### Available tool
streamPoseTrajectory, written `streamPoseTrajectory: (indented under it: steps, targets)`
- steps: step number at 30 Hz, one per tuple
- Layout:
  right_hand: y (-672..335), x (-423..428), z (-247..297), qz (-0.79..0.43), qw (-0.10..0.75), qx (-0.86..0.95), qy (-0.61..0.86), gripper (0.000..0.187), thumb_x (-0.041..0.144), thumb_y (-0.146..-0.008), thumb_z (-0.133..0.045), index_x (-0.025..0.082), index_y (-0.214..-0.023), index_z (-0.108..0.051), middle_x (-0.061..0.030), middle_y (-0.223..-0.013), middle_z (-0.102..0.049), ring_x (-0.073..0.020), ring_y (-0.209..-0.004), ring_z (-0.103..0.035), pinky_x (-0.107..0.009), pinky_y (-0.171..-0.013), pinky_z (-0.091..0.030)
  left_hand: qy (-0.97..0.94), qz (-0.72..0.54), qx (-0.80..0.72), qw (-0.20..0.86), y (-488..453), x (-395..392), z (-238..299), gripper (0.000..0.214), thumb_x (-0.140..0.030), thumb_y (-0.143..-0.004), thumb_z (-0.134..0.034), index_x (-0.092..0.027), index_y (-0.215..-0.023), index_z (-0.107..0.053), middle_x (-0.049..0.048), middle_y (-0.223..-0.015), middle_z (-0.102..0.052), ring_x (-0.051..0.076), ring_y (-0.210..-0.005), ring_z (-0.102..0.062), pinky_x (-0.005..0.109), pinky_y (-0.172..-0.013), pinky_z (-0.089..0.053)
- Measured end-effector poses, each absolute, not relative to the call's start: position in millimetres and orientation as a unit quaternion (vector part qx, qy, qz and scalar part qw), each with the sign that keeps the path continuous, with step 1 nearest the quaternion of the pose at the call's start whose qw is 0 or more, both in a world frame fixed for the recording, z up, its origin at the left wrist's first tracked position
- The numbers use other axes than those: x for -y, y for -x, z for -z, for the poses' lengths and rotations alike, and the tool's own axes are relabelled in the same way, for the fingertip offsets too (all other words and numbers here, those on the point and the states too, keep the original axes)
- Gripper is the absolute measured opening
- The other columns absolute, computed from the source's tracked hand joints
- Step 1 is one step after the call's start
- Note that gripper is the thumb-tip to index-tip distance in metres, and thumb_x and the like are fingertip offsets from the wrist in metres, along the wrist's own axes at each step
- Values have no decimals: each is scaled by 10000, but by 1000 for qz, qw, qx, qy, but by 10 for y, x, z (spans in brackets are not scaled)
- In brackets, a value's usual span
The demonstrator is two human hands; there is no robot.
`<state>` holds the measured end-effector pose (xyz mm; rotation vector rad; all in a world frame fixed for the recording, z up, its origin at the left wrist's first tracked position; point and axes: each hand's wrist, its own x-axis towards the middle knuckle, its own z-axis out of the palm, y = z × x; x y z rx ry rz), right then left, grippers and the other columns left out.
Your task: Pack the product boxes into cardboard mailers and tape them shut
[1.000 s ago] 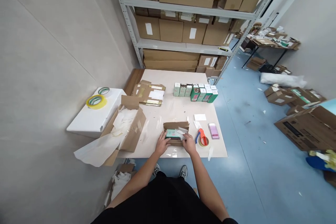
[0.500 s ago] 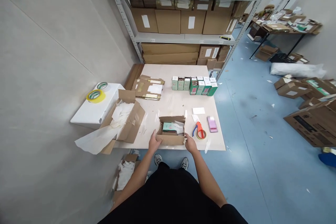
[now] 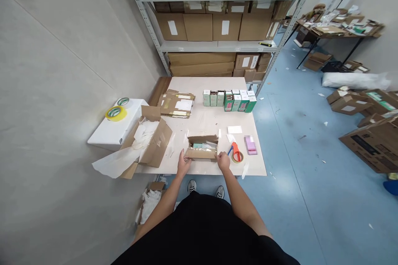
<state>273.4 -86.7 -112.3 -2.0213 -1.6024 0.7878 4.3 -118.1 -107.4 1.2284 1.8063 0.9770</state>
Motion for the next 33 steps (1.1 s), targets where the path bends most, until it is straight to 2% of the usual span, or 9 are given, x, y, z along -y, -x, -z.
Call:
streamPoseTrajectory:
  steps: [5, 8, 11, 14, 17, 20, 25, 29, 33]
  targets:
    - [-2663, 869, 1115, -309, 184, 520, 775, 253, 445, -878, -645, 209, -788, -635, -89, -880, -704, -258, -814, -686, -314, -683, -469, -560, -268, -717, 317, -3, 1002, 885, 896, -209, -865, -637, -220, -1649, -205, 156, -1668, -324, 250, -1228, -642, 378, -1084, -504]
    - [-2638, 869, 1075, -322, 177, 490, 790, 236, 441, -868, -667, 210, -919, -659, -92, -1001, -719, -269, -919, -699, -321, -733, -477, -614, -197, -729, 231, -55, 743, 653, 830, -190, -885, -576, -202, -1645, -242, 125, -1682, -322, 300, -1434, -472, 409, -1178, -410]
    - [-2616, 868, 1039, -328, 174, 473, 799, 288, 472, -857, -680, 206, -964, -661, -112, -1095, -705, -287, -993, -695, -341, -785, -486, -666, -126, -710, 189, -113, 434, 438, 826, -176, -874, -562, -208, -1641, -258, 113, -1704, -278, 346, -1500, -351, 461, -1172, -392]
    - [-2598, 878, 1032, -326, 175, 463, 806, 319, 495, -856, -676, 206, -990, -658, -130, -1151, -682, -299, -1013, -692, -357, -801, -492, -714, -63, -673, 180, -143, 222, 325, 813, -164, -852, -584, -218, -1619, -321, 130, -1645, -389, 360, -1531, -263, 493, -1172, -359]
    - [-2578, 895, 1060, -321, 184, 457, 809, 343, 500, -860, -667, 204, -1034, -653, -146, -1205, -660, -303, -1011, -693, -362, -789, -494, -745, -18, -644, 174, -156, 212, 359, 653, -203, -871, -584, -228, -1518, -500, 140, -1467, -576, 344, -1479, -339, 494, -1169, -346]
    - [-2554, 904, 1106, -314, 196, 456, 810, 371, 499, -866, -659, 201, -1089, -650, -162, -1260, -637, -310, -1021, -689, -372, -791, -498, -761, 22, -620, 188, -150, 367, 505, 552, -275, -888, -593, -238, -1439, -596, 138, -1508, -540, 337, -1434, -411, 485, -1134, -396]
    - [-2549, 865, 1178, -313, 217, 472, 795, 349, 427, -862, -666, 195, -1123, -672, -171, -1262, -643, -334, -1143, -644, -385, -877, -499, -763, 27, -610, 212, -53, 609, 761, 634, -406, -977, -506, -247, -1585, -418, 107, -1701, -291, 321, -1572, -221, 496, -1163, -389]
    - [-2683, 798, 1224, -300, 258, 488, 778, 370, 357, -881, -623, 167, -1194, -676, -168, -1334, -628, -322, -1226, -605, -384, -996, -472, -768, 54, -594, 234, 21, 590, 844, 715, -518, -978, -502, -264, -1626, -340, 87, -1733, -203, 325, -1606, -117, 522, -1209, -329]
    - [-2962, 736, 1241, -278, 264, 483, 787, 440, 334, -910, -575, 146, -1302, -643, -161, -1387, -617, -302, -1288, -566, -361, -1051, -437, -760, 94, -595, 243, 5, 493, 871, 711, -504, -990, -468, -256, -1638, -314, 80, -1744, -138, 338, -1609, -90, 534, -1205, -336]
